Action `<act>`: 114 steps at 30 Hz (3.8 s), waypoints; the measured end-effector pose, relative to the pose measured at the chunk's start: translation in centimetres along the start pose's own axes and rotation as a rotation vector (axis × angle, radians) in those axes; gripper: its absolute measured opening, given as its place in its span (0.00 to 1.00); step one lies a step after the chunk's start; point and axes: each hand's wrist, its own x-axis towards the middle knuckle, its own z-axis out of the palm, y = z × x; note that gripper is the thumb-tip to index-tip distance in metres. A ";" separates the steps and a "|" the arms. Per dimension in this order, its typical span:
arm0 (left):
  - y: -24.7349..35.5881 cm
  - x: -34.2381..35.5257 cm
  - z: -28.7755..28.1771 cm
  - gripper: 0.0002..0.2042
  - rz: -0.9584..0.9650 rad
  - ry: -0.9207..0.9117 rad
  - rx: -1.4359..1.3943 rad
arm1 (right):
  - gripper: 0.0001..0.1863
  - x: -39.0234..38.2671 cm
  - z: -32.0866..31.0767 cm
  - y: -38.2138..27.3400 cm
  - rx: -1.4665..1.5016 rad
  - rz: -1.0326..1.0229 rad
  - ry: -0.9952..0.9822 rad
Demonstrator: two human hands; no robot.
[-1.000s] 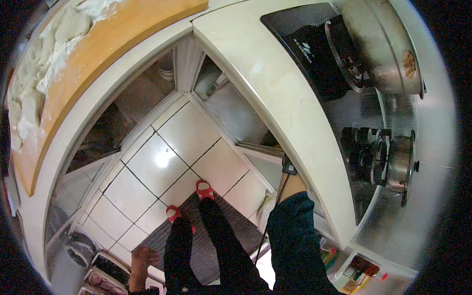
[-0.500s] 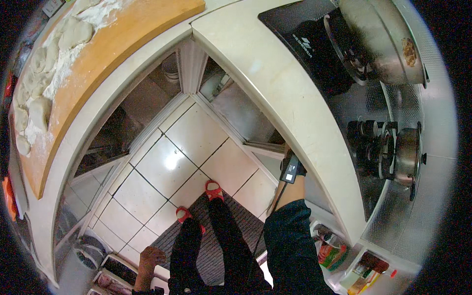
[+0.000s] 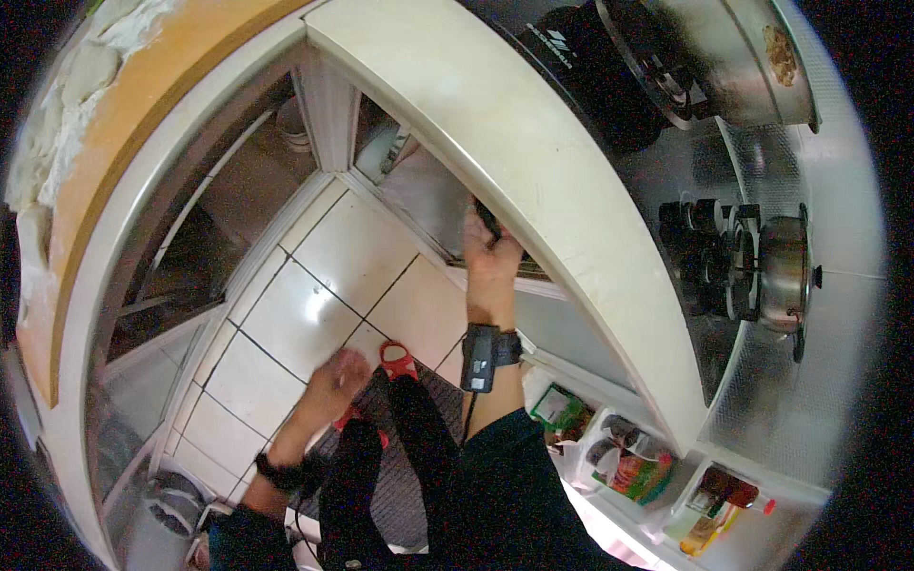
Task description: Prepare and steam dumplings, including filling a pot with water and placing dumplings in a steamer.
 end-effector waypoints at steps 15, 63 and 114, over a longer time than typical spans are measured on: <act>4.4 19.9 9.1 0.21 -0.039 -0.120 -0.570 | 0.12 -5.6 -1.6 -7.2 -0.045 0.982 -0.144; 1.9 6.0 1.7 0.06 -0.190 0.186 -1.058 | 0.26 -4.1 -2.8 -4.7 -1.819 -0.306 -0.750; -1.3 -6.3 -2.8 0.06 -0.195 0.372 -1.084 | 0.10 -2.9 4.5 -7.2 -2.151 -0.745 -0.526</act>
